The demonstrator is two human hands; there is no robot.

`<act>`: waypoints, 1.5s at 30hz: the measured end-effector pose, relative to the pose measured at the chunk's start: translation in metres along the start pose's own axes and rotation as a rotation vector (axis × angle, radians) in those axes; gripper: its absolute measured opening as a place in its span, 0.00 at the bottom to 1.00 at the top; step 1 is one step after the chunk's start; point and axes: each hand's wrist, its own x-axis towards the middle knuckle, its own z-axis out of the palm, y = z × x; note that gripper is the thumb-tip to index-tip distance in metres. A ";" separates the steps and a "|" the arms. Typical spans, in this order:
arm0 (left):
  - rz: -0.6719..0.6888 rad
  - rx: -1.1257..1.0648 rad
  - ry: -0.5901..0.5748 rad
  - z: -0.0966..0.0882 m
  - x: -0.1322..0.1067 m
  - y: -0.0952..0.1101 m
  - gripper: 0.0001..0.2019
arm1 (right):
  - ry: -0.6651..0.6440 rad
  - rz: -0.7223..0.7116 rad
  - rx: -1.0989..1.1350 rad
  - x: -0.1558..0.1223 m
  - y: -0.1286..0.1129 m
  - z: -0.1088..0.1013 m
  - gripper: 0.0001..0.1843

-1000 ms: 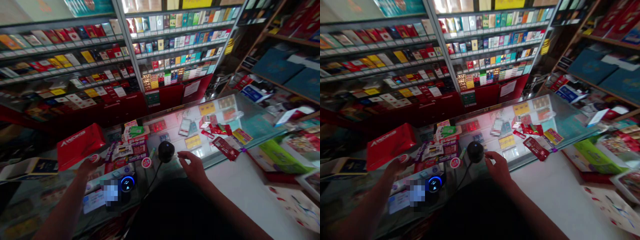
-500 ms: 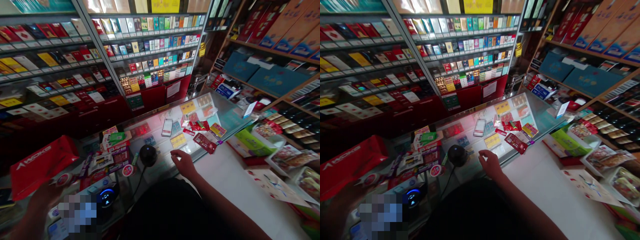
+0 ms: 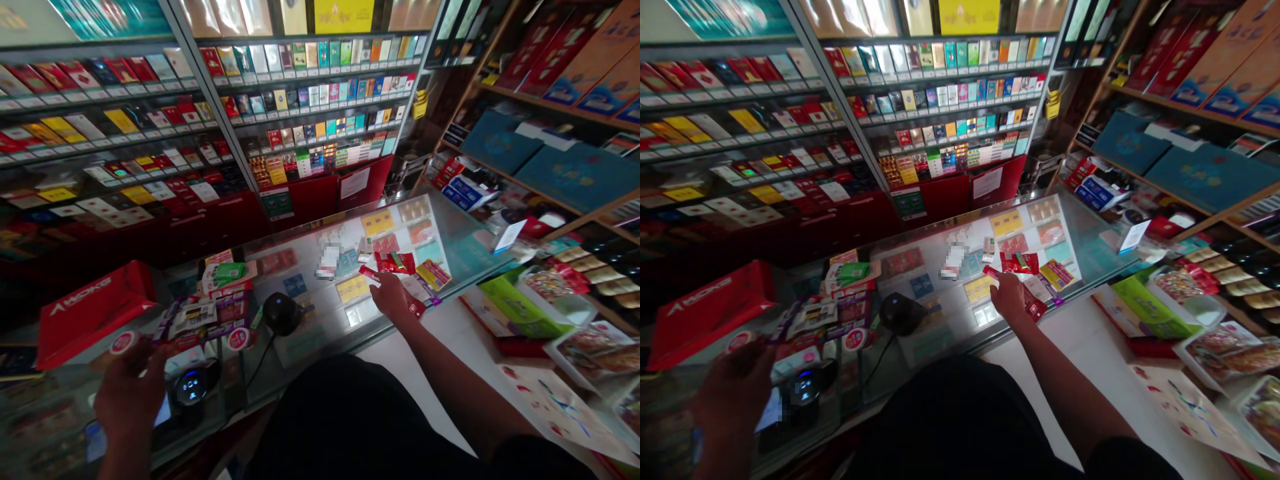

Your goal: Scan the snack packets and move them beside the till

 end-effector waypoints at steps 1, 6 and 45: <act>0.002 -0.020 -0.023 0.004 -0.017 0.002 0.15 | -0.020 -0.006 -0.019 0.005 0.003 0.000 0.20; 0.042 -0.186 -0.189 0.016 -0.099 0.010 0.25 | -0.071 -0.006 -0.035 0.036 0.008 -0.002 0.23; 0.283 -0.628 -0.812 0.044 -0.218 0.142 0.15 | -0.042 -0.335 0.279 0.145 -0.013 -0.046 0.32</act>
